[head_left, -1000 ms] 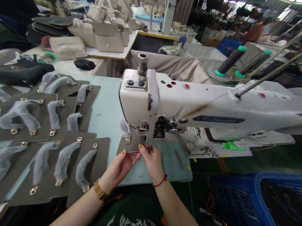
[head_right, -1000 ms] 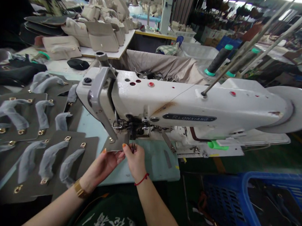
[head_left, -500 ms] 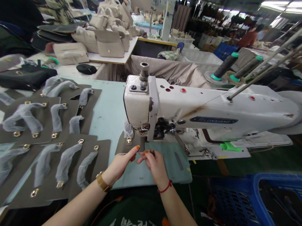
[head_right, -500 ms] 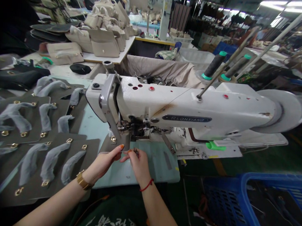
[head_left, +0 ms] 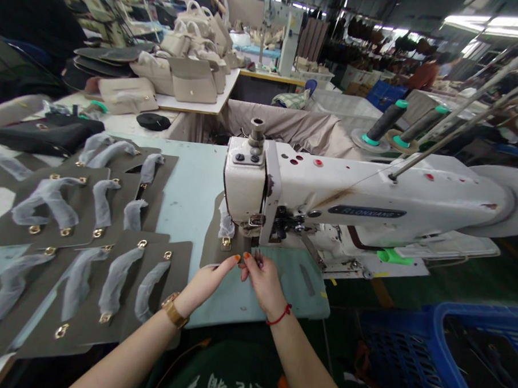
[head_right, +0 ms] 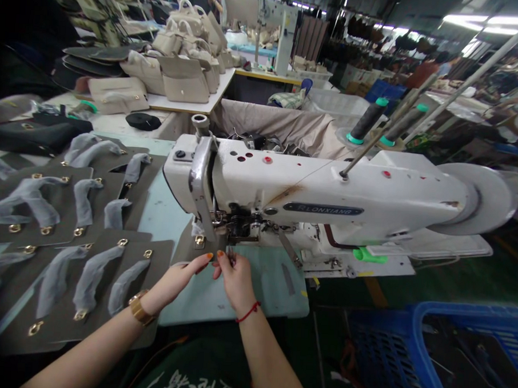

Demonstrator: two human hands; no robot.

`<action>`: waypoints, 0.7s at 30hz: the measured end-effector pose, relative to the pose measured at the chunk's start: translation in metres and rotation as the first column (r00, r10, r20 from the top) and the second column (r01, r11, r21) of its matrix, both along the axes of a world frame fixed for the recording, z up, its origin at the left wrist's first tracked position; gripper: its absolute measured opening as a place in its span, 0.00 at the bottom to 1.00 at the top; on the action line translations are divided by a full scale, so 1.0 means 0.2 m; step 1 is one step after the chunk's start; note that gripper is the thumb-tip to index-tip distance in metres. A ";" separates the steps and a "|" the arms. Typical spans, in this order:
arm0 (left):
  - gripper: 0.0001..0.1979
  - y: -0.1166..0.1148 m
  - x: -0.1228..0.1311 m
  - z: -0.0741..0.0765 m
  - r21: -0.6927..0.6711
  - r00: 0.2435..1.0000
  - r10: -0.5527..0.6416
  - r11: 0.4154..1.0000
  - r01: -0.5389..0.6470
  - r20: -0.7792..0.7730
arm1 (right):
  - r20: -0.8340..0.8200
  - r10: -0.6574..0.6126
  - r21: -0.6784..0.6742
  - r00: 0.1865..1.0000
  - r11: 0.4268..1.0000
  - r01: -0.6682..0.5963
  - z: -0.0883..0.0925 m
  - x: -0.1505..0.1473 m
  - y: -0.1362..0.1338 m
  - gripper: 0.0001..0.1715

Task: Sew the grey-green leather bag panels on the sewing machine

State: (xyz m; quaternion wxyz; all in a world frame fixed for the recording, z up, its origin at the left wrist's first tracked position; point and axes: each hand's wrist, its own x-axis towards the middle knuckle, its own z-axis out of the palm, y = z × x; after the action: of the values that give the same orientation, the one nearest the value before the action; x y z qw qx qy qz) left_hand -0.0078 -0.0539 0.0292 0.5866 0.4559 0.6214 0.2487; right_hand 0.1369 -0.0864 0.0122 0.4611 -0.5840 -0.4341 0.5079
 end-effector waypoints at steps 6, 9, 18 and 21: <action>0.27 -0.03 0.05 -0.10 -0.216 0.921 0.114 0.976 -0.033 0.372 | -0.045 0.033 0.009 0.998 0.999 -0.032 0.00 0.01 -0.02 0.26; 0.24 -0.03 0.05 -0.12 -0.192 0.949 0.122 0.979 -0.067 0.290 | -0.044 0.034 0.003 0.998 0.999 -0.034 0.01 0.02 -0.03 0.25; 0.25 -0.04 0.01 -0.13 -0.139 0.967 0.090 0.989 -0.058 0.239 | 0.032 -0.043 0.049 0.999 0.998 0.041 0.05 0.02 -0.04 0.21; 0.23 -0.04 0.02 -0.12 -0.186 0.933 0.129 0.980 -0.069 0.337 | 0.044 -0.054 0.074 0.998 0.996 0.050 0.07 0.01 -0.05 0.21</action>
State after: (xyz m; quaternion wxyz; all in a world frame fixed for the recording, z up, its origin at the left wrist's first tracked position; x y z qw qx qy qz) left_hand -0.0040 -0.0622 0.0046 0.7107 0.3207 0.5495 0.3002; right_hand 0.1395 -0.0961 0.0272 0.4849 -0.5895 -0.4474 0.4660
